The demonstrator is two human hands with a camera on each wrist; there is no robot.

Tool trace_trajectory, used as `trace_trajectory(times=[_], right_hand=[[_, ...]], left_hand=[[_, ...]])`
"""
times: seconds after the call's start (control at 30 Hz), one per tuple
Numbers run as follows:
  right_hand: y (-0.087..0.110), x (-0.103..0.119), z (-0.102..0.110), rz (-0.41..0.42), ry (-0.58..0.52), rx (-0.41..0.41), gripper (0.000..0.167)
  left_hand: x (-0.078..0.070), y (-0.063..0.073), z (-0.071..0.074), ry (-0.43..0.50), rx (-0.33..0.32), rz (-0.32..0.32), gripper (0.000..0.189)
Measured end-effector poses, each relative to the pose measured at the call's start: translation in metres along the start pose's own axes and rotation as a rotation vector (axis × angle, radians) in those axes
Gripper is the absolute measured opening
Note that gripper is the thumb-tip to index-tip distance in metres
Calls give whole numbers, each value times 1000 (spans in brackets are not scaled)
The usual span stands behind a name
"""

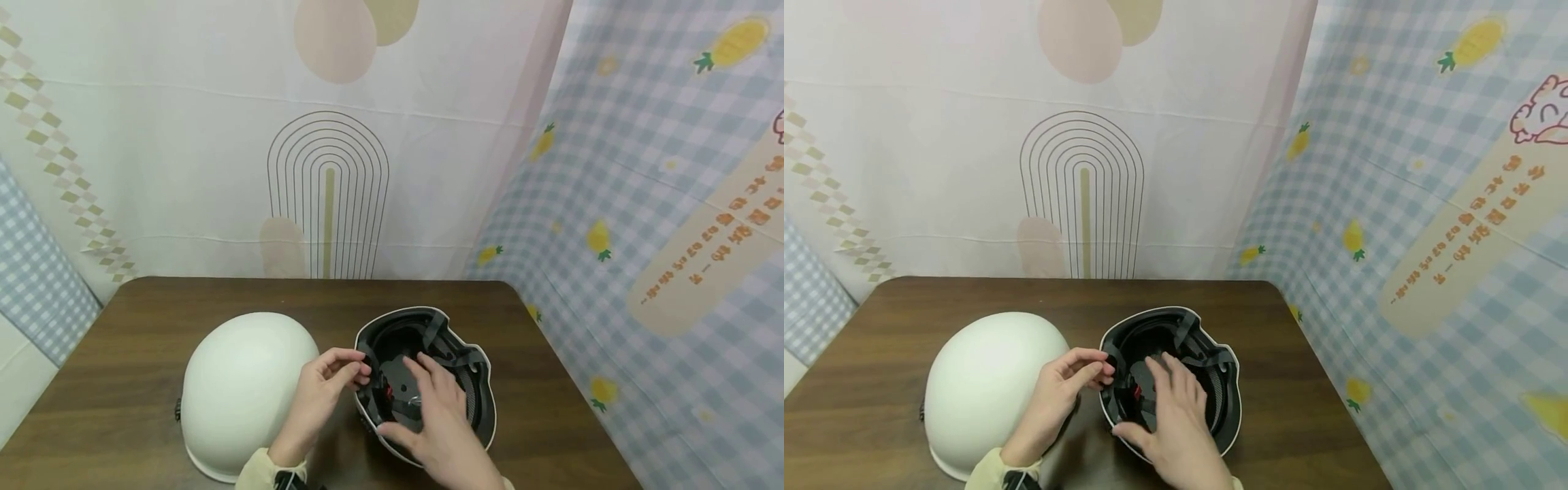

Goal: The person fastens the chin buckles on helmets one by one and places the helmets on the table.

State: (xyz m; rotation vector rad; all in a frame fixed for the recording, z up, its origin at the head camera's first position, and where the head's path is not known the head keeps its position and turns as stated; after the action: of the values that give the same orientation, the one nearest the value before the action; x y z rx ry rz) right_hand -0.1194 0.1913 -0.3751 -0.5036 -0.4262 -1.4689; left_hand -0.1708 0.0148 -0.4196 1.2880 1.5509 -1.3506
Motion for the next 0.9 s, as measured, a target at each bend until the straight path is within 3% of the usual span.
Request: trace_trajectory(times=[0.2,0.37,0.67,0.9], right_hand=[[2,14,-32,64,167,-13,121],[4,19,-48,69,266,-22,127],[1,21,-60,86,321,-58,118],[-3,22,-66,84,322,-60,103]], left_hand=[[-4,1,8,-58,-119,-9,15],[-4,3,15,-135,-188,5,22],[8,5,8,-155,-126,82,37],[15,5,4,-159,-102,86,40]])
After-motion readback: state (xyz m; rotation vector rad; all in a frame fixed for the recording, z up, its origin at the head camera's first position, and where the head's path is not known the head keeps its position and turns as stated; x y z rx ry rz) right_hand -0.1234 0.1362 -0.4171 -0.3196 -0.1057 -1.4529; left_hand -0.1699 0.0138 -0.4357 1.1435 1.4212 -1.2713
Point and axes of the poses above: each hand's wrist, its own y-axis away from the middle knuckle, its own z-axis out of the back of the hand, x = y × z, the point moved 6 cm from there along -y, towards the middle knuckle, and after that the axes turned 13 degrees about -z, right-handed, at the moved point
